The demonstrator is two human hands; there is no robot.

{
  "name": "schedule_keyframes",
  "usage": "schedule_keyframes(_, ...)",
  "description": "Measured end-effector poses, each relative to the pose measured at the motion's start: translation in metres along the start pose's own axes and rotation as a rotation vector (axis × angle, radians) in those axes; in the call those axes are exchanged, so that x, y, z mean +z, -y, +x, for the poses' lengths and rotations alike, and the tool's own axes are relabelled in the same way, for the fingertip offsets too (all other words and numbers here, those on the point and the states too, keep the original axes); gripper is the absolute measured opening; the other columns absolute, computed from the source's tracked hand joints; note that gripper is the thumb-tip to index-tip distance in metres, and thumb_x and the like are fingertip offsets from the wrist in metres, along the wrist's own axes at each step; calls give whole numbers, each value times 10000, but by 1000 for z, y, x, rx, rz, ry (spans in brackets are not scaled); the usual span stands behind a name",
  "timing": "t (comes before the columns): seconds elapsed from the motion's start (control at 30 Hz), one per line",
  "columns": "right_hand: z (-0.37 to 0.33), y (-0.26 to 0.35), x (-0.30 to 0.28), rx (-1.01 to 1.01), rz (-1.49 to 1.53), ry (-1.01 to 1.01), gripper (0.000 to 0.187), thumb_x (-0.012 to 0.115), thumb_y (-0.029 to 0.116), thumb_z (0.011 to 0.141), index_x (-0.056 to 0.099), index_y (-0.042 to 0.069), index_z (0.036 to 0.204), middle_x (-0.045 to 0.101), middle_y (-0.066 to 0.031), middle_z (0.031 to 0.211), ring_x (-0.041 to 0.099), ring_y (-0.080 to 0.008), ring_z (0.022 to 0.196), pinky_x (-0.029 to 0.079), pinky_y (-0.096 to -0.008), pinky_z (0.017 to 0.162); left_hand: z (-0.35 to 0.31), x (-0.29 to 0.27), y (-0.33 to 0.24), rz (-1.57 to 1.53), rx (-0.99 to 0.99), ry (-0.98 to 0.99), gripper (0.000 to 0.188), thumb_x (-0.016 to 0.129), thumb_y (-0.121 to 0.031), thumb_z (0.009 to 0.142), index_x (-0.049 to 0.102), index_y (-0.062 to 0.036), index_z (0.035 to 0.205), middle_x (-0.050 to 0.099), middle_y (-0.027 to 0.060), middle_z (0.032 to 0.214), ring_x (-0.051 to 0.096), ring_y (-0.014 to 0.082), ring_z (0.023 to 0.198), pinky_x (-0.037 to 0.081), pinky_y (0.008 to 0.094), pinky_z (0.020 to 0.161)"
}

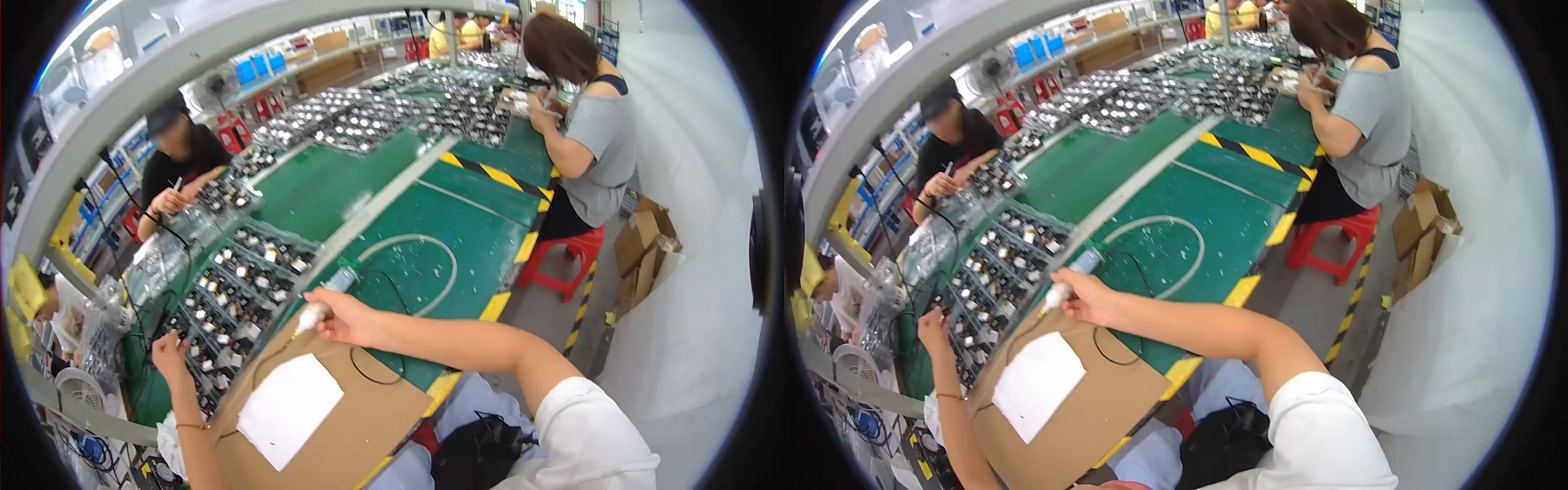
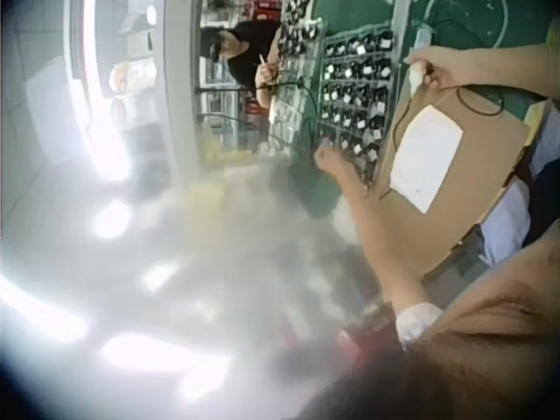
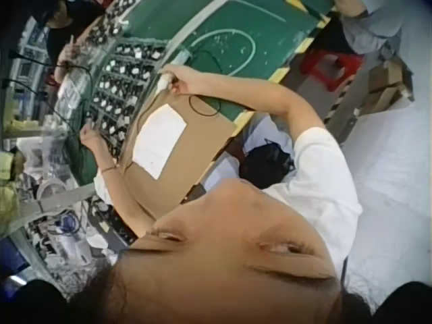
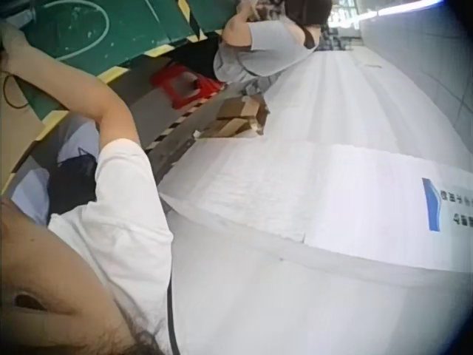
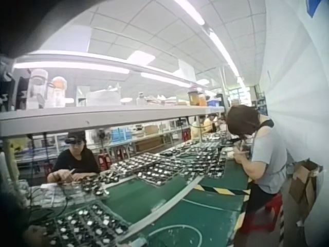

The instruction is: Apply sealant or glue to small electronic components using a manual syringe dispenser at a factory assembly station.

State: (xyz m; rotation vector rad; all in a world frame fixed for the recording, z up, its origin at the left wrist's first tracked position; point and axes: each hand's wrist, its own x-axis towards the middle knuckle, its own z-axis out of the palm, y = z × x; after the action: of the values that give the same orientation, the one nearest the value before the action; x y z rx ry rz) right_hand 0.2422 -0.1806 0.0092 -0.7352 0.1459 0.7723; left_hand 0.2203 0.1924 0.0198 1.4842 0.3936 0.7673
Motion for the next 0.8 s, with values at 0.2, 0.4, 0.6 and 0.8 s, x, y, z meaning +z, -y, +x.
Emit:
schedule_keyframes(0.2,4,0,-1,-22,-28,3,225,606,293,770,502,95,792,525,-28,663,459,-104,509,367,-238,418,-127,14,-56,-679,-483,342,207,620,-130,813,514,-23,956,553,18,898,536,126,788,486,235,722)
schedule_keyframes(0.4,0,-2,0,-26,-42,-4,217,601,292,792,516,92,796,555,-27,699,454,-94,516,358,-237,447,-247,22,-94,-520,-675,671,349,628,-165,809,431,-57,1076,491,47,830,546,168,782,482,238,586)
schedule_keyframes(0.6,-7,-1,5,-44,-94,-18,217,588,284,806,498,86,817,559,-36,742,451,-93,523,366,-235,448,-271,3,-74,-311,-528,694,207,679,-79,709,551,-19,862,530,147,924,594,205,565,452,232,446)
schedule_keyframes(0.8,-4,0,5,-40,-87,-20,215,596,280,801,491,92,815,552,-41,733,456,-96,531,366,-245,456,-263,-14,-68,-321,-427,1026,324,553,-179,866,538,11,1128,530,168,1058,579,248,848,454,317,738)
